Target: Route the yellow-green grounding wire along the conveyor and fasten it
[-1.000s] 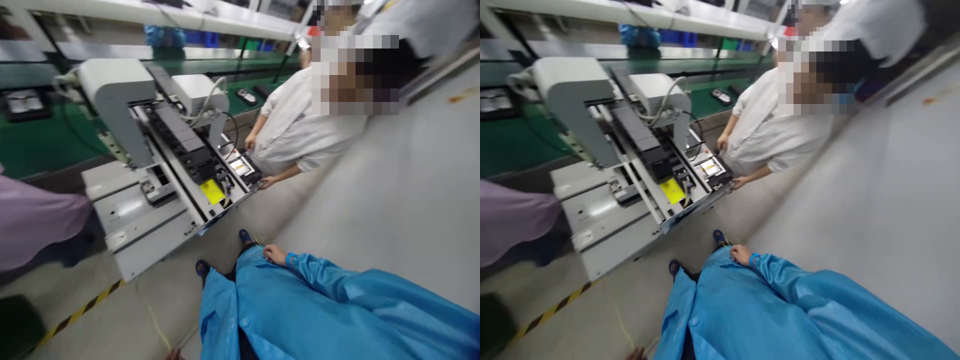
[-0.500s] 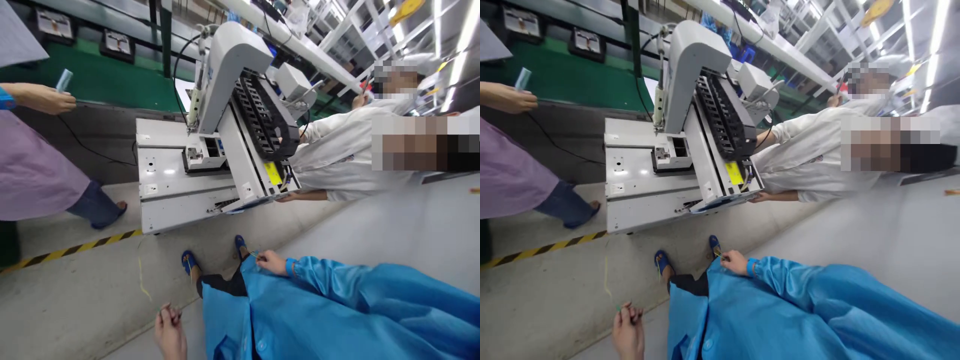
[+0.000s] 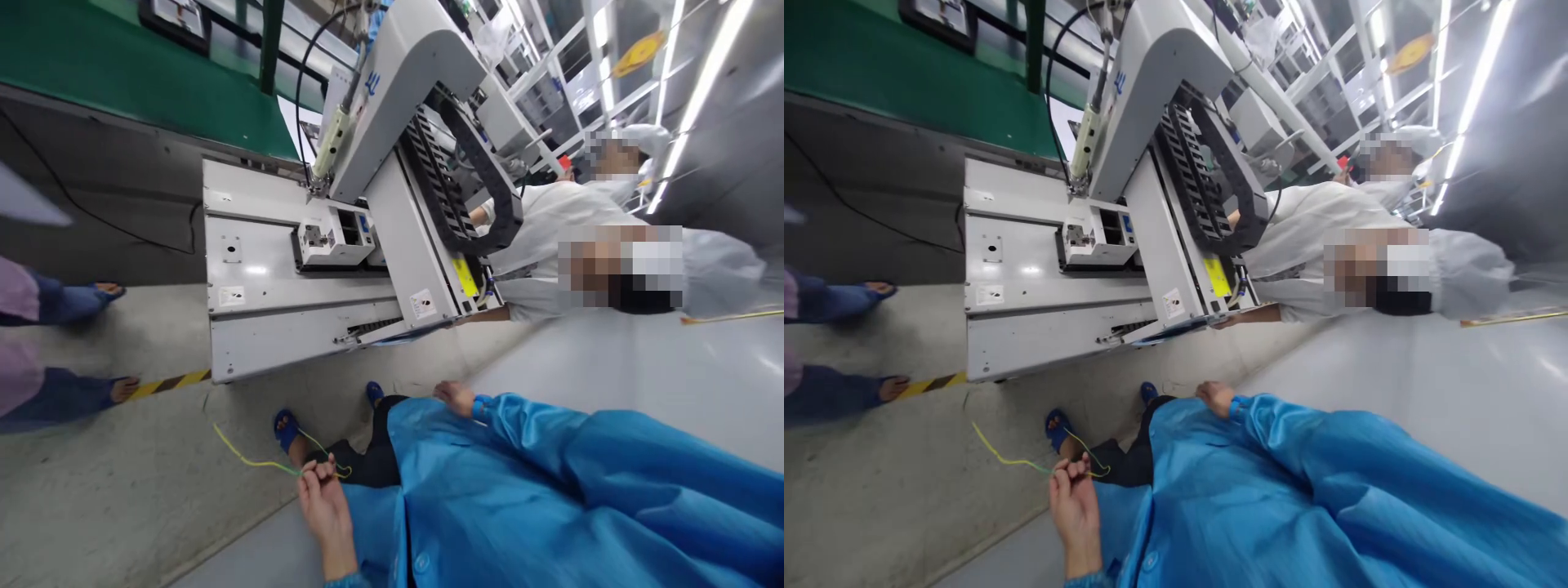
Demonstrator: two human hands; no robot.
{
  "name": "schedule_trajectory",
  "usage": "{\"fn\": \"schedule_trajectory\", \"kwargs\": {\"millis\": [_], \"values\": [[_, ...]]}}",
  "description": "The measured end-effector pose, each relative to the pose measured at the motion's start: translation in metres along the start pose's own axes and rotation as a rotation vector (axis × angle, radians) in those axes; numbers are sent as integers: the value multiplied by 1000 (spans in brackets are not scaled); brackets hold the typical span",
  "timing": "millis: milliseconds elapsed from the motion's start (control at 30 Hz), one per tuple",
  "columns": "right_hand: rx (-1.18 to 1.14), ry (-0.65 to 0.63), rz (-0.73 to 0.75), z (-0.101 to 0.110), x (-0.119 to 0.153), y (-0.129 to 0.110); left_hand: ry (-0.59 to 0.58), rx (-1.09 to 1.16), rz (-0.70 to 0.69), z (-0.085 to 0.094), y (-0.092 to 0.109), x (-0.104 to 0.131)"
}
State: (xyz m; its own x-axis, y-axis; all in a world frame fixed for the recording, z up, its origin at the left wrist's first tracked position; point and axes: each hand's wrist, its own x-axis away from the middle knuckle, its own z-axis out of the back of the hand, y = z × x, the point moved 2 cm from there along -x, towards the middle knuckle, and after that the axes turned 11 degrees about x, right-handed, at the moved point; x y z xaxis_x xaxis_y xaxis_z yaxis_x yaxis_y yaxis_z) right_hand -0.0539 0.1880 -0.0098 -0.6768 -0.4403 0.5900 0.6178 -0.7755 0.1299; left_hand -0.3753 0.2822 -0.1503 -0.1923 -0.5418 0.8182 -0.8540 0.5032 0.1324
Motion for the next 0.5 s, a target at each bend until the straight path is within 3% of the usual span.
{"fn": "schedule_trajectory", "kwargs": {"millis": [133, 233, 333, 433, 500], "values": [[-113, -146, 280, -11, 5, -67, -18, 192, 85, -37, -10, 4], [-265, -325, 428, -33, 17, -98, -59, 214, 93, -63, -21, 12], [-337, -467, 581, -54, 22, -100, -137, 127, 17, -83, -27, 18], [-320, -430, 689, -67, 6, -87, -246, -140, -115, -105, -39, 17], [-314, -380, 747, -71, -14, -75, -235, -382, -158, -121, -56, 14]]}}
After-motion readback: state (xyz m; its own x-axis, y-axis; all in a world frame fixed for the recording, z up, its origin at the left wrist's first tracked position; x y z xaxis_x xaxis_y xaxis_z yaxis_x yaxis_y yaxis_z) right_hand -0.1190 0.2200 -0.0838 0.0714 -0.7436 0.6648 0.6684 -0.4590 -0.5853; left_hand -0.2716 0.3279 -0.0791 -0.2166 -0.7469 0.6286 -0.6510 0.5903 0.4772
